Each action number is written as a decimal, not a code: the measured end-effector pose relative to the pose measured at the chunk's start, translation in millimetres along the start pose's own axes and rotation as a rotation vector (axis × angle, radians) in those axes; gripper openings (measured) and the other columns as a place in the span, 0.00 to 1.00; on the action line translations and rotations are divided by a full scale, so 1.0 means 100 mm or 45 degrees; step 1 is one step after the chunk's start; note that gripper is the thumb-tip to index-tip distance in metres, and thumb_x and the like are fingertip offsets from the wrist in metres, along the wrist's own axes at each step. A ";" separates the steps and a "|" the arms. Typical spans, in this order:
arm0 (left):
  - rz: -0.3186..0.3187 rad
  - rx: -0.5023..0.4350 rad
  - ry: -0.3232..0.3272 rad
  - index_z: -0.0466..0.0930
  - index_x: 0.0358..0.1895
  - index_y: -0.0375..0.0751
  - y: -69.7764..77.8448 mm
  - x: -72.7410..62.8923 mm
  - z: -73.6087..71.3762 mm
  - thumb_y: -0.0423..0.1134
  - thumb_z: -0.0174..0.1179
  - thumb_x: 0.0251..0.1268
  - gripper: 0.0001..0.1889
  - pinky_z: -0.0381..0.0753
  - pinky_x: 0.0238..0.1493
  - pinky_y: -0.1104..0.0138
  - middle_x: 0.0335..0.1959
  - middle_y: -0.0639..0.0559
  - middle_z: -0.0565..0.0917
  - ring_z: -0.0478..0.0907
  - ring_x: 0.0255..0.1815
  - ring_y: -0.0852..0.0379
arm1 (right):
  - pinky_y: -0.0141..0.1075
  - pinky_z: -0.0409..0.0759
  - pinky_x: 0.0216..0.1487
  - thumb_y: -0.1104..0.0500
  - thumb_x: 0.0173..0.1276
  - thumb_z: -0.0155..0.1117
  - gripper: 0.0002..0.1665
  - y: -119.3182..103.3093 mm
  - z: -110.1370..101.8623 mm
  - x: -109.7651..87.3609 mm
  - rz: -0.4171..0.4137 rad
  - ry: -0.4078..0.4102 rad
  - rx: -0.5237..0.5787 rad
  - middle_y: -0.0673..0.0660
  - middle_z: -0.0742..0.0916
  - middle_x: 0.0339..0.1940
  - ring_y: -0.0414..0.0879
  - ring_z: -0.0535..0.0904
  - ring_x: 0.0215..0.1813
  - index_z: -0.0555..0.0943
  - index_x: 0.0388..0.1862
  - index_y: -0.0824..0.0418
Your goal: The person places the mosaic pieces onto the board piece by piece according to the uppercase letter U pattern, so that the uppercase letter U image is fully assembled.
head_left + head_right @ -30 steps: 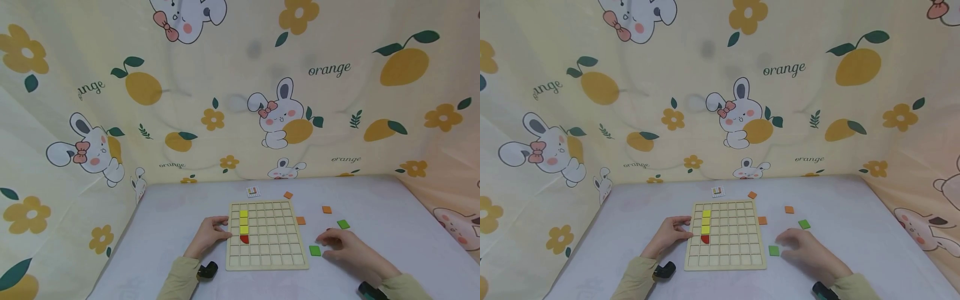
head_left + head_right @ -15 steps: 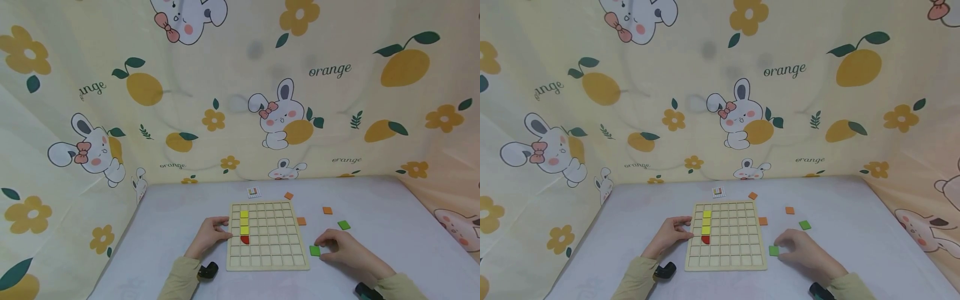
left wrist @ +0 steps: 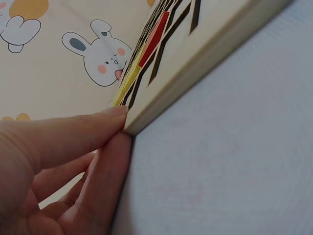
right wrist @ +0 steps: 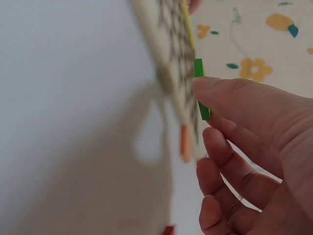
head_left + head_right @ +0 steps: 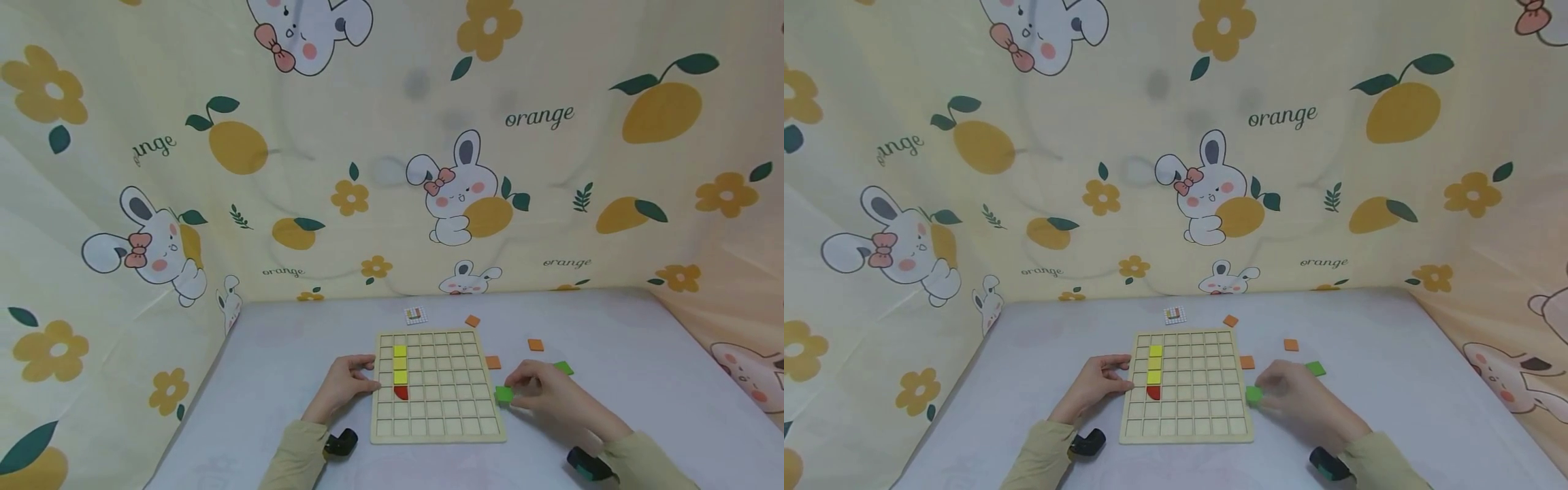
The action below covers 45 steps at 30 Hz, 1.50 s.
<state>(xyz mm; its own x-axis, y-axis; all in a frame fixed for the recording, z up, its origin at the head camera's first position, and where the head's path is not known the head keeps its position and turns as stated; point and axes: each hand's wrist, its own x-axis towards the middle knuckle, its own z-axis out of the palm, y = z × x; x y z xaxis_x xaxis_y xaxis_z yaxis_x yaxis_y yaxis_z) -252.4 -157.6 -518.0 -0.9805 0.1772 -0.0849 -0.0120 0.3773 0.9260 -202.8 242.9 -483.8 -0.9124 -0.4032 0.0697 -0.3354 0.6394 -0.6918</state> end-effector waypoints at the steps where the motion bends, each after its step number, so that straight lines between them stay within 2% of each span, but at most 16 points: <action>1: -0.001 0.002 0.002 0.76 0.58 0.32 0.00 0.00 0.00 0.27 0.73 0.45 0.31 0.81 0.31 0.66 0.44 0.47 0.78 0.78 0.28 0.58 | 0.33 0.74 0.38 0.56 0.54 0.76 0.12 -0.03 0.00 0.03 -0.029 0.017 -0.015 0.43 0.81 0.36 0.40 0.74 0.39 0.83 0.38 0.51; 7: 0.007 0.004 -0.001 0.76 0.58 0.32 -0.02 0.01 0.00 0.27 0.73 0.45 0.31 0.82 0.31 0.66 0.44 0.46 0.78 0.78 0.28 0.58 | 0.32 0.71 0.34 0.54 0.53 0.76 0.13 -0.18 0.12 0.26 -0.198 0.056 -0.005 0.44 0.81 0.32 0.42 0.74 0.37 0.83 0.36 0.51; 12: 0.013 -0.008 -0.015 0.76 0.59 0.32 -0.01 0.00 -0.01 0.27 0.73 0.45 0.31 0.82 0.31 0.65 0.45 0.46 0.78 0.78 0.28 0.58 | 0.36 0.74 0.37 0.56 0.54 0.76 0.13 -0.34 0.31 0.46 -0.231 -0.002 0.080 0.46 0.83 0.34 0.47 0.76 0.38 0.83 0.38 0.52; 16: 0.009 -0.016 -0.016 0.75 0.59 0.31 0.00 -0.01 -0.01 0.27 0.73 0.45 0.32 0.82 0.31 0.65 0.44 0.46 0.78 0.78 0.28 0.57 | 0.37 0.77 0.40 0.57 0.55 0.75 0.12 -0.43 0.49 0.59 -0.259 -0.044 0.110 0.46 0.83 0.35 0.45 0.77 0.39 0.84 0.38 0.54; 25: -0.005 0.022 0.000 0.77 0.58 0.33 0.00 -0.02 -0.02 0.29 0.74 0.45 0.30 0.81 0.31 0.66 0.44 0.47 0.79 0.77 0.28 0.57 | 0.35 0.78 0.44 0.60 0.55 0.75 0.11 -0.61 0.82 0.79 -0.186 -0.144 0.161 0.47 0.82 0.37 0.44 0.78 0.41 0.84 0.38 0.56; 30: 0.006 0.024 -0.003 0.77 0.58 0.33 0.01 -0.01 -0.02 0.29 0.74 0.45 0.31 0.80 0.30 0.67 0.44 0.47 0.79 0.77 0.28 0.57 | 0.35 0.77 0.42 0.62 0.54 0.75 0.11 -0.69 0.89 0.84 -0.151 -0.138 0.133 0.48 0.83 0.36 0.44 0.77 0.38 0.84 0.37 0.58; 37: 0.006 0.031 -0.005 0.77 0.58 0.33 0.01 0.00 -0.02 0.29 0.74 0.45 0.30 0.79 0.30 0.67 0.43 0.48 0.79 0.76 0.28 0.57 | 0.35 0.78 0.42 0.63 0.54 0.75 0.12 -0.74 0.94 0.87 -0.162 -0.107 0.090 0.48 0.82 0.36 0.42 0.77 0.39 0.84 0.37 0.60; 45: 0.021 0.020 -0.010 0.77 0.58 0.33 0.00 0.00 -0.02 0.28 0.74 0.45 0.31 0.80 0.30 0.66 0.43 0.48 0.79 0.77 0.28 0.57 | 0.34 0.77 0.43 0.62 0.53 0.75 0.13 -0.72 0.96 0.87 -0.135 -0.092 0.069 0.47 0.82 0.36 0.40 0.76 0.39 0.83 0.38 0.59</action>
<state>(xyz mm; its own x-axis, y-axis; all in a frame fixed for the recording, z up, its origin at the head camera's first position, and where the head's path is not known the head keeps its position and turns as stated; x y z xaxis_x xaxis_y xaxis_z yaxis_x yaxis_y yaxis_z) -252.5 -159.2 -516.9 -0.9789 0.1908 -0.0725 0.0075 0.3887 0.9213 -235.2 98.6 -497.0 -0.8525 -0.5141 0.0943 -0.4144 0.5549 -0.7214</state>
